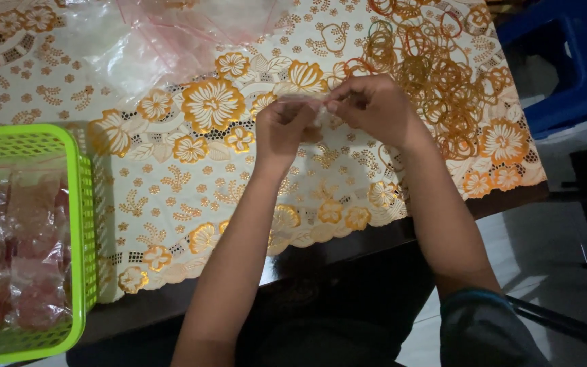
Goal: The person is picking up rubber bands from a pile on a table and placing them into small plastic bags, then putting the filled bags into a green basket.
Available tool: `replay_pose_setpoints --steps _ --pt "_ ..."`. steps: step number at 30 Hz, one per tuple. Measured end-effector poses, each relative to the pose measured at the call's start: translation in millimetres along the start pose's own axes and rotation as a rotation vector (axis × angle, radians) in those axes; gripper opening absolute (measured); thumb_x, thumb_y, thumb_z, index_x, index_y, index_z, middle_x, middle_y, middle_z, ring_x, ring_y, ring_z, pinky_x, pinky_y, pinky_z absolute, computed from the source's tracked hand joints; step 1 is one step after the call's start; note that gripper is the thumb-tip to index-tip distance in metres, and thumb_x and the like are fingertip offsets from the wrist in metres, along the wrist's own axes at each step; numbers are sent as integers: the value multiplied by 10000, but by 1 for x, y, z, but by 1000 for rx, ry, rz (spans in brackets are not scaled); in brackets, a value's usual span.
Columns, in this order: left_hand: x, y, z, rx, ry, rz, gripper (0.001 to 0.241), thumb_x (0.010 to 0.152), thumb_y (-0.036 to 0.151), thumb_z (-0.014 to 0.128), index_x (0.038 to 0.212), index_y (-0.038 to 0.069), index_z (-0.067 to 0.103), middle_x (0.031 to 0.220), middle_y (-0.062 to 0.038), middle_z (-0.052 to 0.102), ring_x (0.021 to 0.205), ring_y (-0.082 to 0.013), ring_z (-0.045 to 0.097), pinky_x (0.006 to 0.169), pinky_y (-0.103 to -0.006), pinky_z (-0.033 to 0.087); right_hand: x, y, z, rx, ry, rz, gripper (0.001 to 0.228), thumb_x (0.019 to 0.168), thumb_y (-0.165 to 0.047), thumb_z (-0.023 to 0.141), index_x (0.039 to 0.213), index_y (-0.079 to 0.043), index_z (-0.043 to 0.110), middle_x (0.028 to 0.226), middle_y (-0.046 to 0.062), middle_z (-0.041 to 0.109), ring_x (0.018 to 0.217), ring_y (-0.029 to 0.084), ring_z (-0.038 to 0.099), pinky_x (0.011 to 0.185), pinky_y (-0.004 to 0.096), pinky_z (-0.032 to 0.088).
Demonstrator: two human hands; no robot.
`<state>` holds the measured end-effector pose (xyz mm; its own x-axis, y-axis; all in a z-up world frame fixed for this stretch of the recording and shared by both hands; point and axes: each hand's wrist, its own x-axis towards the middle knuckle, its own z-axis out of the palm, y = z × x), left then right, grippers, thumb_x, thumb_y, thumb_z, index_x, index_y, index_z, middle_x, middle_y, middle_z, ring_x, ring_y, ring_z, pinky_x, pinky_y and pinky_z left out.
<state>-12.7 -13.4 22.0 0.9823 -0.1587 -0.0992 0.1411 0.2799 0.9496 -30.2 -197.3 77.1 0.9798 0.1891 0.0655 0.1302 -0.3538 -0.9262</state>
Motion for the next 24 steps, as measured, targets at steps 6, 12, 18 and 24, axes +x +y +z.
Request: replay_pose_setpoints --steps 6,12,18,24 --pt "2 -3 2 51 -40 32 182 887 164 811 1014 38 777 867 -176 763 790 -246 748 701 -439 649 3 11 2 -4 -5 -38 94 956 -14 681 1012 -6 756 686 136 648 607 181 614 607 292 443" --pt "6 -4 -4 264 -68 28 126 892 196 792 1011 160 813 890 -99 792 803 -187 777 778 -351 634 2 3 3 -63 2 -51 88 919 -8 684 955 3 763 707 161 663 625 195 598 612 321 447" --pt "6 -1 -4 221 -69 29 117 916 178 761 1003 112 804 763 -131 758 662 -160 717 668 -305 611 3 4 5 -52 21 -54 105 898 -13 705 984 7 761 755 170 679 672 198 605 629 324 459" --pt "11 -11 -4 217 -4 13 177 853 185 810 1006 96 807 827 -155 776 760 -194 746 712 -365 610 4 12 6 -51 55 -45 102 892 -20 706 966 -48 771 711 111 640 670 154 573 625 284 458"
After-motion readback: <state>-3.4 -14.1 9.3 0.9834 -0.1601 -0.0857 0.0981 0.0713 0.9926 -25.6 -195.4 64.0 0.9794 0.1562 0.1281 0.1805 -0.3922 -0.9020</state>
